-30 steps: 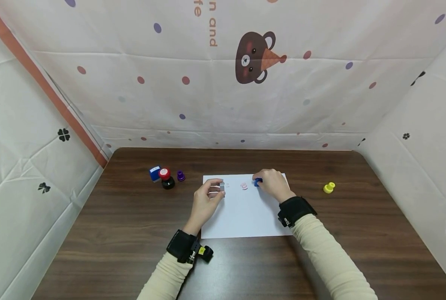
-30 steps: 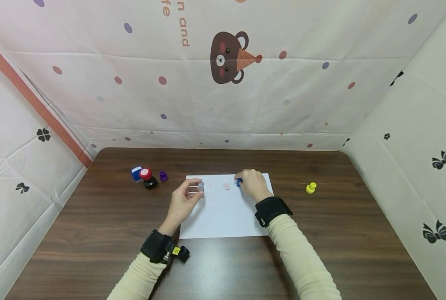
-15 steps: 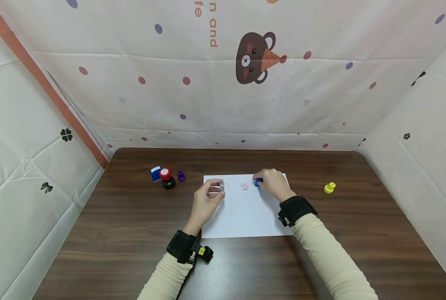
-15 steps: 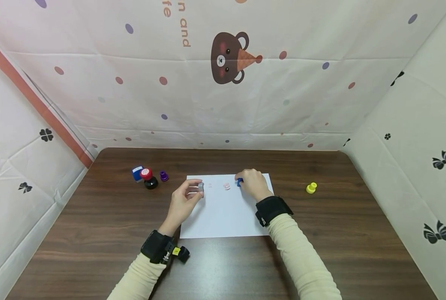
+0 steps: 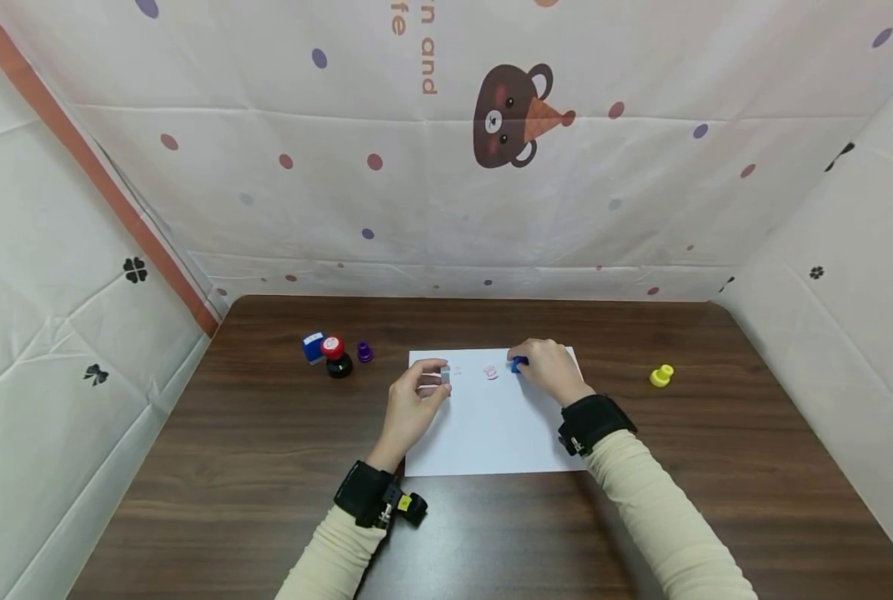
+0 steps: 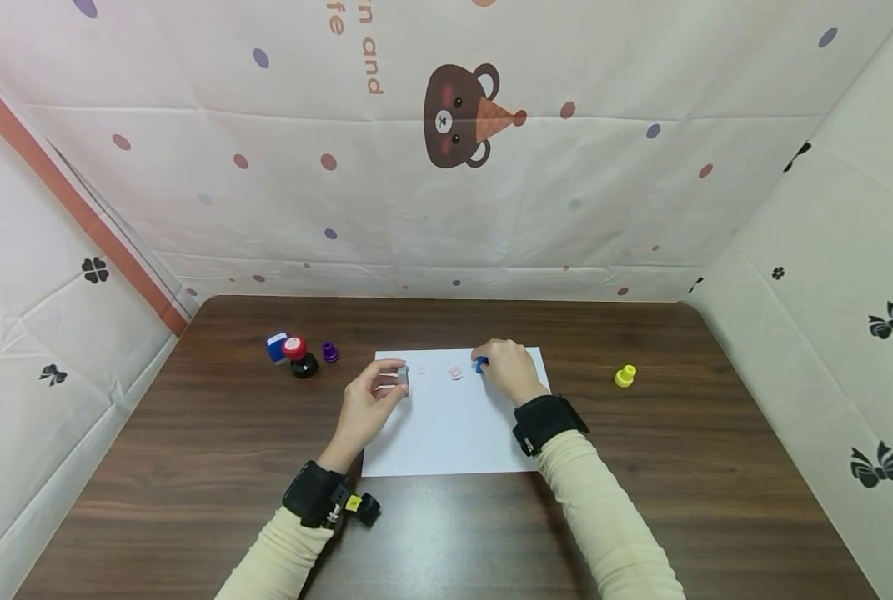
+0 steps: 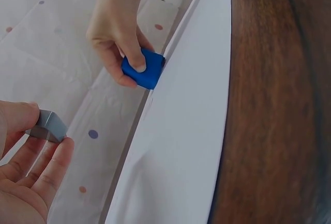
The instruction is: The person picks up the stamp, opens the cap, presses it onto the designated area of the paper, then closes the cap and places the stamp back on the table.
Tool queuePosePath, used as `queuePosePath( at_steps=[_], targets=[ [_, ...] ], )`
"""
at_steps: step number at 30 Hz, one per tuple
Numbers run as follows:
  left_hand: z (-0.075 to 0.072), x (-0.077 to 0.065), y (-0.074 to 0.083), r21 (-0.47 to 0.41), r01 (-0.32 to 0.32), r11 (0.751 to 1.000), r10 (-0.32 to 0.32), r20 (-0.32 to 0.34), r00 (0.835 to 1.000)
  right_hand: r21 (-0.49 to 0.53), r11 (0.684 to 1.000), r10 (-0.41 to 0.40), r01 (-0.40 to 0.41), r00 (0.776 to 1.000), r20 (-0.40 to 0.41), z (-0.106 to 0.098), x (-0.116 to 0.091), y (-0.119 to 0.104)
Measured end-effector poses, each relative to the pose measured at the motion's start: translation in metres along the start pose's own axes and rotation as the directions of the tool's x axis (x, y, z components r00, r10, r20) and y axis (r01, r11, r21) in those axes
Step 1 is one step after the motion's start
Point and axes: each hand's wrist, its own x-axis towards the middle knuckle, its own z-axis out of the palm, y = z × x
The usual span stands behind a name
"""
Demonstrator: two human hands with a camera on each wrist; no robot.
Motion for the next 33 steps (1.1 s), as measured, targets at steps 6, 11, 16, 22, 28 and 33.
queuePosePath(
  at_steps=[6,11,16,22,28,33],
  targets=[
    [-0.001,0.001,-0.001,0.001,-0.003,1.000,0.003,0.000,1.000,0.007,1.000,-0.007,0.007,1.000,-0.009,0.001,-0.001,0.001],
    [-0.001,0.003,-0.001,0.006,-0.015,1.000,0.015,0.002,1.000,0.014,1.000,-0.013,0.013,1.000,-0.011,-0.001,0.000,0.000],
    [0.000,0.007,-0.013,0.011,-0.038,0.999,0.038,0.008,0.999,0.019,0.999,-0.030,0.030,0.999,-0.020,-0.002,0.000,0.000],
    [0.003,0.012,-0.037,-0.004,-0.026,1.000,0.026,0.012,1.000,0.015,1.000,-0.026,0.026,1.000,-0.017,-0.002,0.000,0.000],
    [0.002,0.010,-0.038,-0.005,-0.035,0.999,0.036,0.009,0.999,0.018,1.000,-0.023,0.023,0.999,-0.023,-0.001,-0.001,0.000],
    [0.001,0.011,-0.038,0.018,-0.037,0.999,0.037,0.011,0.999,0.022,0.999,-0.027,0.027,0.999,-0.023,-0.001,-0.001,0.001]
  ],
)
